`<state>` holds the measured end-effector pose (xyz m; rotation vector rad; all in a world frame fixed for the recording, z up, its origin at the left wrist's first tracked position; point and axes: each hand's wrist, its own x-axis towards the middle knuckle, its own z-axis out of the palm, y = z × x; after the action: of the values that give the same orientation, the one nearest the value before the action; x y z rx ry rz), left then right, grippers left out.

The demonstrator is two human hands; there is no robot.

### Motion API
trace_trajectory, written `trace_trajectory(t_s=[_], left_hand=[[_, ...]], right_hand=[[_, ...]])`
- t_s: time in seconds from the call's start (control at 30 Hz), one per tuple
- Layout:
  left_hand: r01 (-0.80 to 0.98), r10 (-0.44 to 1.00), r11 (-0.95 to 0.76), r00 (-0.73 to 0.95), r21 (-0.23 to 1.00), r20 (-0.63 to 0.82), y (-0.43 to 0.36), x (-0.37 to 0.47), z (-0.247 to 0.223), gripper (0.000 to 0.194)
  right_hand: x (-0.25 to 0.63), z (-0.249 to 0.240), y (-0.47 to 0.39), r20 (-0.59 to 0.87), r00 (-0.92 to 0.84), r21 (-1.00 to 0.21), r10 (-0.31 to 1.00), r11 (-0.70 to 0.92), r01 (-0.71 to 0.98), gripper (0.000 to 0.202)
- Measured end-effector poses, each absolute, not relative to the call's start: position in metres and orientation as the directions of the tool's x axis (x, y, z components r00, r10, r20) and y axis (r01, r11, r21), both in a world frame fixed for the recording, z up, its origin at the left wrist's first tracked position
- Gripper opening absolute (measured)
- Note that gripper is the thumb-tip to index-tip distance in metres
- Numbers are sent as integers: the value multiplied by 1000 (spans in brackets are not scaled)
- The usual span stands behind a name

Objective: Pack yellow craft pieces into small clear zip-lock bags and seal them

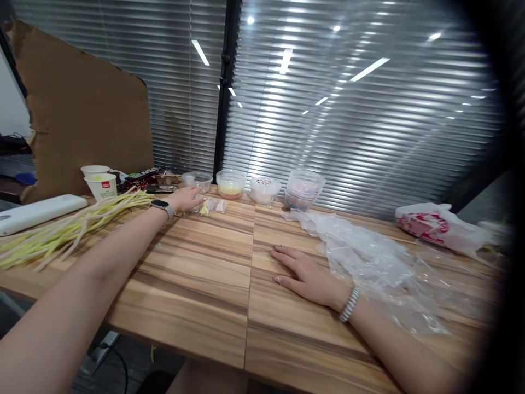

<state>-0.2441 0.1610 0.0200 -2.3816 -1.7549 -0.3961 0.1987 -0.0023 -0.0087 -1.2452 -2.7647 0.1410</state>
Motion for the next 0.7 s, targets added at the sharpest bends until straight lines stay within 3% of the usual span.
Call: trace_trajectory(t_s=[0.17,0.27,0.33,0.4,0.53,0.7], left_hand=[[893,791,-426,445,-143,419,146,-198,46,49],[688,569,-618,725,-379,388,125,-145,52,37],[552,438,-711,832,-436,340,106,-108,48,28],[484,380,-798,867,-361,322,82,-78,38,25],[366,333,-929,889,-51,315,40,-45,20,32],[304,337,-940,895,154,292,25,-36,5,32]], right_hand=[[197,-5,-4,39,-664,-124,747,663,738,73],[196,-2,-6,42,-670,-119,741,669,733,72],[195,0,-7,51,-672,-121,738,673,730,71],[195,0,-7,66,-683,-131,728,685,717,70],[198,-3,-4,144,-711,-147,688,726,672,63],[213,-7,8,277,-663,-20,696,694,720,50]])
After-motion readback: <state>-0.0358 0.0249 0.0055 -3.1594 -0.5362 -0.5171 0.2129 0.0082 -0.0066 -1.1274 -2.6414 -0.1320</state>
